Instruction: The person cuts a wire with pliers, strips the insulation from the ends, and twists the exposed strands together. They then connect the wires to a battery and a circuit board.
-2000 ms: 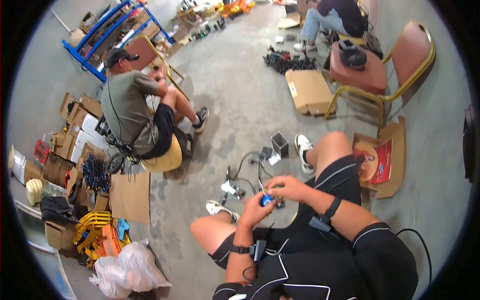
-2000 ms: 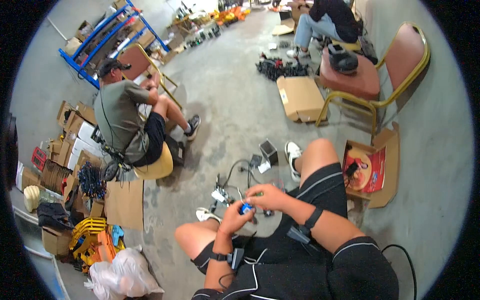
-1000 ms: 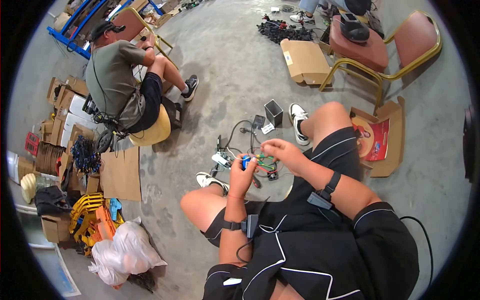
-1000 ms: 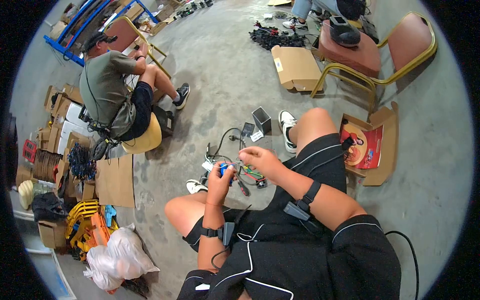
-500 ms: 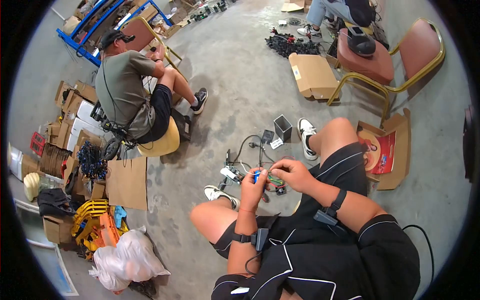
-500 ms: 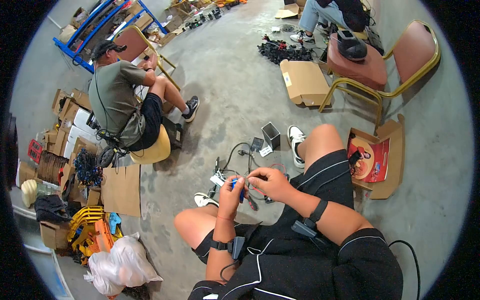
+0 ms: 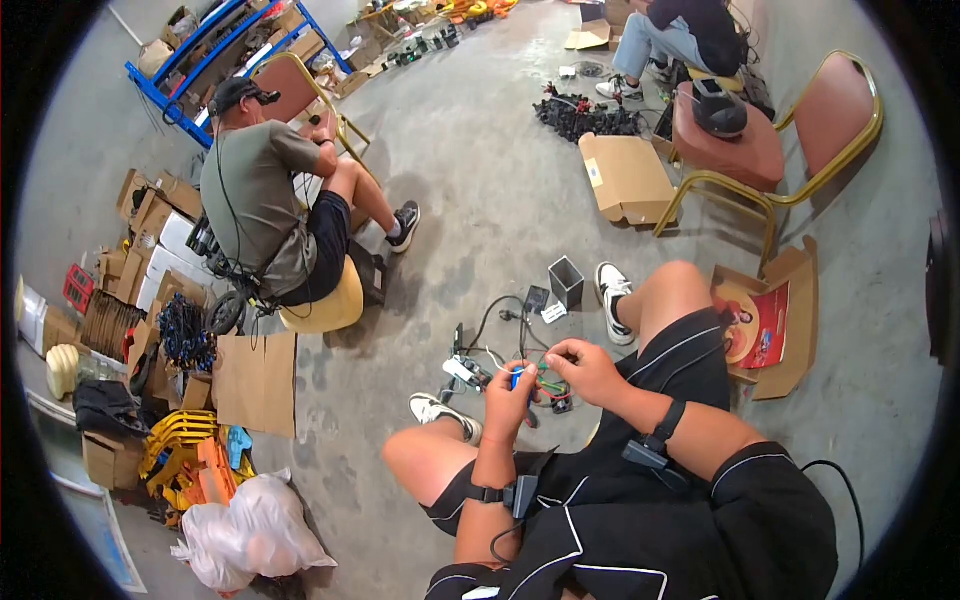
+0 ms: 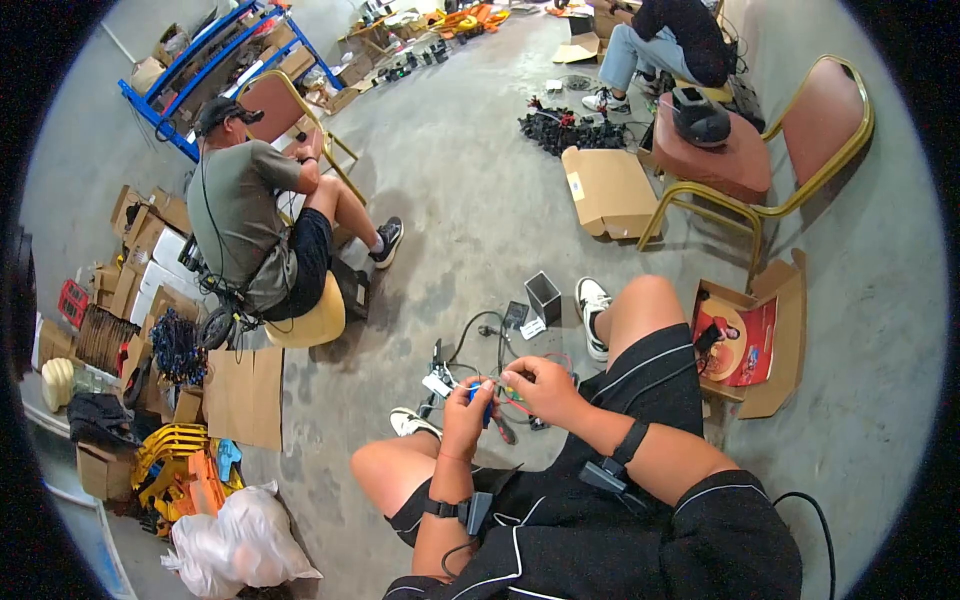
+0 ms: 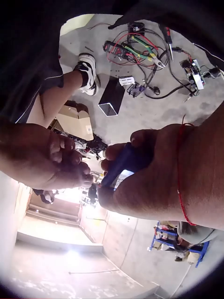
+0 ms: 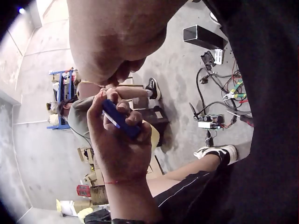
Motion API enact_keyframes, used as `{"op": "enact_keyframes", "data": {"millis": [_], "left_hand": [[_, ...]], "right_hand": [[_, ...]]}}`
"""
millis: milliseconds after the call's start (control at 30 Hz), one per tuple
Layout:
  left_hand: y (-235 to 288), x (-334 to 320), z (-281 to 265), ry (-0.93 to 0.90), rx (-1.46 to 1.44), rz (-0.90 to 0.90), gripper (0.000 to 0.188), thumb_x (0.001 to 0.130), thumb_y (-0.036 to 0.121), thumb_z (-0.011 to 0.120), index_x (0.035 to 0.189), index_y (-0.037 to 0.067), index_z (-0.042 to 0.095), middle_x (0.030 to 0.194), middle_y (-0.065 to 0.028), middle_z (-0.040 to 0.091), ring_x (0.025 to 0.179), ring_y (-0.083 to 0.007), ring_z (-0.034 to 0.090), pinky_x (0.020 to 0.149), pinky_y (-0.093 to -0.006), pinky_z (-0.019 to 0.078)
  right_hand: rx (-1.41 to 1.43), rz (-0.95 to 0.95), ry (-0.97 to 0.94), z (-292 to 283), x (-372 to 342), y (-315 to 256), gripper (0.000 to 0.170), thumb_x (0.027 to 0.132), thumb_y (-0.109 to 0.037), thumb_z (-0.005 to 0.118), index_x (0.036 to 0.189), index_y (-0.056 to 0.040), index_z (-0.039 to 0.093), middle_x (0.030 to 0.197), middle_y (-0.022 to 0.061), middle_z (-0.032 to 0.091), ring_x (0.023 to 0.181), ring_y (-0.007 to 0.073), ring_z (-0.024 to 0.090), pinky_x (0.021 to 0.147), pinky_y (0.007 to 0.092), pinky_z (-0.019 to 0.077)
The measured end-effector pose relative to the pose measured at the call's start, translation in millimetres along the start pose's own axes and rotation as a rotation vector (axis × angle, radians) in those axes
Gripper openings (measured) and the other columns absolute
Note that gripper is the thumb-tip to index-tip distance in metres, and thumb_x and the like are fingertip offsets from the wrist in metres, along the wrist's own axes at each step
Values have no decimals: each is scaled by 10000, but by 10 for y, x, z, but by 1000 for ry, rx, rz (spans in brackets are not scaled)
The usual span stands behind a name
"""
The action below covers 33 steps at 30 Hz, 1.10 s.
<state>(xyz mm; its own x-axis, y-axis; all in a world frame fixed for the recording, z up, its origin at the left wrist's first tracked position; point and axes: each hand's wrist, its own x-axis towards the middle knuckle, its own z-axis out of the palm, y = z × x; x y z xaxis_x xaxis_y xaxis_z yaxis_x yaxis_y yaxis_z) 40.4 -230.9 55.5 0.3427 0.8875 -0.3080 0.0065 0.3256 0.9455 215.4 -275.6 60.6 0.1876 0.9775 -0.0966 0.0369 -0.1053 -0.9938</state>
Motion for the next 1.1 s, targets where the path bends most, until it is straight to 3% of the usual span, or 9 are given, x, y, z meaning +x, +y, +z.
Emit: {"op": "enact_keyframes", "data": {"millis": [167, 300, 467, 533, 567, 733, 867, 967, 1100], "left_hand": [[-81, 82, -60, 170, -13, -9, 222, 987, 253, 677, 1067, 51, 633, 792, -45, 665, 618, -125, 618, 566, -258, 496], [-19, 99, -78, 188, -84, -14, 249, 981, 240, 697, 1054, 10, 635, 776, -43, 651, 629, -116, 620, 563, -259, 525], [-40, 138, -31, 149, -37, 11, 271, 973, 251, 706, 1062, 3, 643, 796, -50, 665, 654, -114, 631, 574, -260, 533], [-91, 133, 21, 189, 96, 70, 311, 954, 270, 731, 1078, -6, 657, 805, -42, 667, 661, -101, 622, 579, -253, 518], [-236, 199, -36, 135, 129, 85, 333, 941, 293, 747, 1075, -4, 674, 805, -27, 660, 663, -85, 602, 579, -247, 504], [-164, 126, 118, 224, 511, 277, 353, 897, 355, 764, 994, 21, 707, 755, -102, 661, 689, -167, 613, 668, -346, 507], [-143, 40, 121, 166, 527, 234, 336, 916, 322, 758, 996, 1, 705, 747, -62, 654, 678, -133, 608, 634, -316, 498], [-200, 78, 53, 196, 646, 294, 435, 879, 428, 749, 1055, 31, 728, 853, -192, 719, 774, -323, 699, 719, -398, 535], [-182, -24, -5, 208, 744, 279, 494, 861, 512, 742, 1000, 39, 701, 777, -210, 671, 723, -383, 670, 648, -448, 505]], "right_hand": [[166, 102, 127, -196, 146, -112, 246, 1026, -229, 603, 1083, 3, 662, 818, 22, 658, 766, 93, 606, 691, 278, 492], [162, -112, 59, -815, 228, -526, 283, 1008, -133, 569, 1270, -25, 579, 1012, 57, 638, 928, 125, 608, 788, 269, 481], [-510, -831, 414, -1374, -609, -2544, 657, 771, -95, 672, 1392, 14, 488, 1274, 125, 570, 1171, 229, 539, 1015, 362, 409], [-455, -1036, 535, -1150, -1013, -3212, 432, 883, -158, 632, 1227, 81, 528, 1327, 221, 532, 1213, 295, 527, 1102, 435, 380], [-939, -1179, 515, -1448, -1347, -3350, 609, 921, -359, 652, 1279, 114, 511, 1371, 235, 515, 1265, 320, 505, 1144, 481, 328], [-868, -1155, 450, -1392, -1345, -3140, 643, 907, -382, 662, 1289, 111, 506, 1379, 233, 508, 1271, 318, 499, 1145, 481, 325], [-871, -1132, 464, -1412, -1474, -3000, 676, 892, -405, 671, 1298, 108, 501, 1388, 230, 501, 1278, 316, 493, 1147, 481, 322], [-904, -1233, 464, -1537, -1269, -3055, 701, 881, -423, 679, 1306, 106, 497, 1394, 229, 495, 1283, 315, 488, 1149, 480, 321], [-966, -1473, 469, -1736, -895, -3469, 735, 867, -446, 688, 1315, 103, 492, 1402, 226, 488, 1289, 314, 481, 1151, 480, 318]]}}
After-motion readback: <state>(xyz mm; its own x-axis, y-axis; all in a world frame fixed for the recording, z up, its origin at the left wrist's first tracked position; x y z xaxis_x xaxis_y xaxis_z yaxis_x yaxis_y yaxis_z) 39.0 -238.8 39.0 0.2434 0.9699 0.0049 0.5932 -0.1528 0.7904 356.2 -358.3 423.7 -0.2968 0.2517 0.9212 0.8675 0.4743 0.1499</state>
